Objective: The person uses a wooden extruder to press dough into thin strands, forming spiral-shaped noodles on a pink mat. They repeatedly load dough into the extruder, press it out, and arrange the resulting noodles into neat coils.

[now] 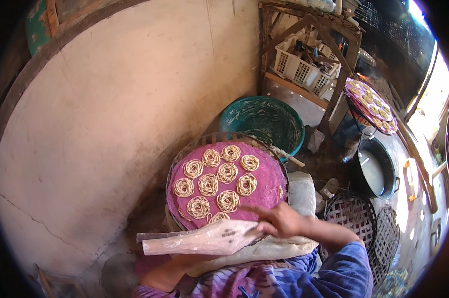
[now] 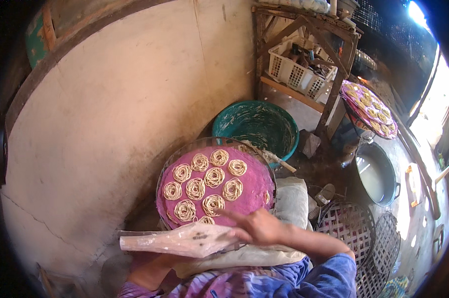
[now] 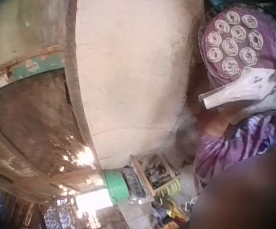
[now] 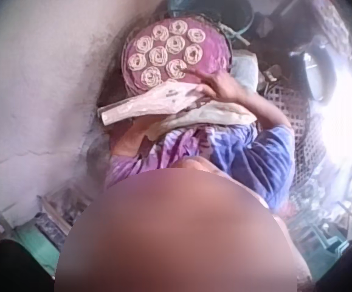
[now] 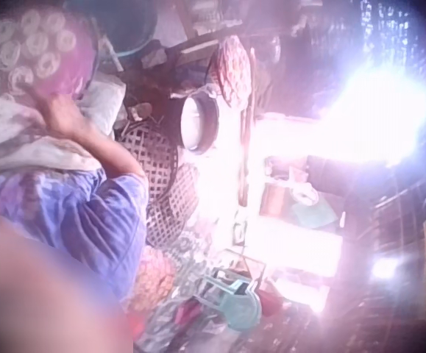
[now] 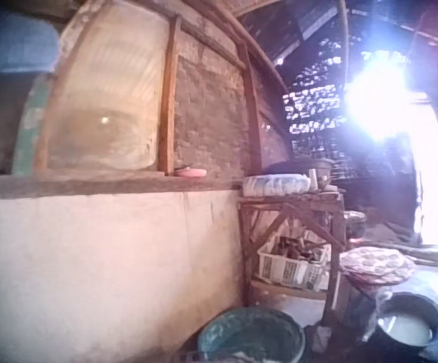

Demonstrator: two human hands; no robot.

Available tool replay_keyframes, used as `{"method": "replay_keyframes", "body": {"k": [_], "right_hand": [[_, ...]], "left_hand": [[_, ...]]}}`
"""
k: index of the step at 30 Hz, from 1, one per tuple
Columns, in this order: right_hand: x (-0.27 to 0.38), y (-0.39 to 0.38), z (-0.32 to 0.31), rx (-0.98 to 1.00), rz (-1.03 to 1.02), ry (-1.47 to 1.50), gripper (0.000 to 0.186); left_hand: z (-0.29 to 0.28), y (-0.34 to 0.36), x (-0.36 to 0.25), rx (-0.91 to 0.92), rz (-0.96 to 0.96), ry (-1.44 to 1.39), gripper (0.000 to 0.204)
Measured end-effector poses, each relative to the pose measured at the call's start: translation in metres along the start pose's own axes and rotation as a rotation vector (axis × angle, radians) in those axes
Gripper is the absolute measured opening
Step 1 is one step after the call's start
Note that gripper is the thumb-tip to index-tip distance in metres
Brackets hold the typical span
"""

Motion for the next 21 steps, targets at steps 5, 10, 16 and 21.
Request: {"method": "replay_keyframes", "body": {"k": [5,10,16,21], "right_hand": [[-0.03,0.051,-0.017,-0.018,-0.063,0.192,0.057],[0.053,0.087,-0.065,-0.298,-0.739,0.134,0.064],[0.158,0.086,-0.085,-0.135,-0.779,-0.156,0.045],[0.133,0.098,-0.118,-0.491,-0.439,0.252,0.024]], "left_hand": [[0.008,0.036,0.008,0.402,0.195,-0.248,0.025],[0.074,0.002,0.061,0.176,-0.797,-1.955,0.01],[0.112,-0.047,0.096,-0.168,-1.092,-2.445,0.017],[0.098,-0.071,0.094,0.36,-1.203,-2.338,0.022]]}}
Point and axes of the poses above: each hand's wrist, its own y-axis towards the middle knuckle, its own z-axis out of the palm, x = y × z, the point moved 2 cm from there along y, towards the middle knuckle, and after that the axes turned 3 degrees about z, right-handed, at the moved point
